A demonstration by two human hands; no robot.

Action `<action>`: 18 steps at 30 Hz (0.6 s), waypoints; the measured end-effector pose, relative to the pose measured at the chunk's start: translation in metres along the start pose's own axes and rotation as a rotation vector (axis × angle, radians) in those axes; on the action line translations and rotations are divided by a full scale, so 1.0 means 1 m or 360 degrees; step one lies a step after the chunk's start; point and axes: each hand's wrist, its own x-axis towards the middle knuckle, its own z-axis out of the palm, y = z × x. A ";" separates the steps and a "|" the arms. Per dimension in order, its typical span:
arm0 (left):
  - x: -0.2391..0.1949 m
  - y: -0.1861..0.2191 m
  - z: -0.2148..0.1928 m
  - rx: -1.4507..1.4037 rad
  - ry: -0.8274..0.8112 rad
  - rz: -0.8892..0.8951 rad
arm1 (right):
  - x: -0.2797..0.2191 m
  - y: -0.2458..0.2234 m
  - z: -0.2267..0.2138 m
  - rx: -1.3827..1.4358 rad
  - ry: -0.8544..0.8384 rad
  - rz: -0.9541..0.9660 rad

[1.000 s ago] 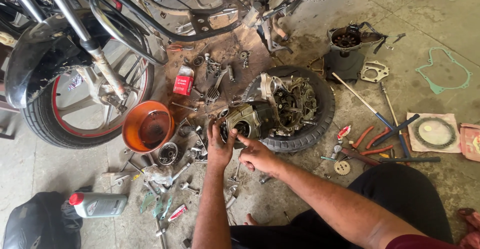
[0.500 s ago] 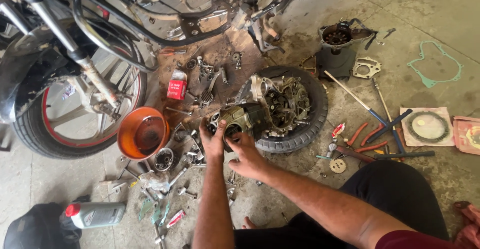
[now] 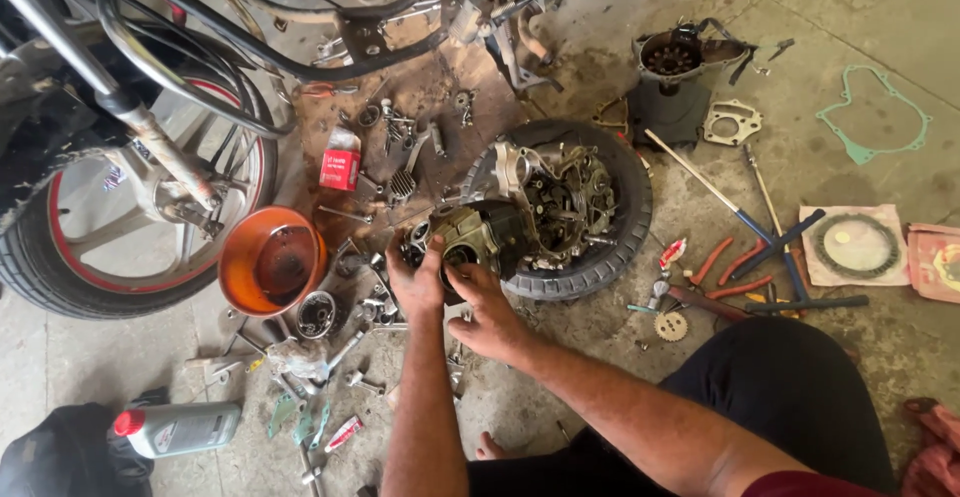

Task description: The person sits on the workshop floor fitting a metal gasket onto a motorcycle cylinder and aligning it over the piston and studs. They then pick up the cylinder assembly, position it on the engine crankcase, and press and adjust the parts together by hand.

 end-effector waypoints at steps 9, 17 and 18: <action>0.008 0.008 0.002 0.0110 -0.0047 -0.0052 | 0.010 -0.011 -0.015 0.0095 -0.0147 0.0135; 0.004 0.011 0.008 0.0153 0.0013 -0.0101 | 0.008 -0.006 -0.013 0.0218 -0.0166 0.0170; 0.004 0.014 0.010 0.0059 0.0014 -0.0100 | 0.009 -0.003 -0.013 0.0172 -0.0161 0.0116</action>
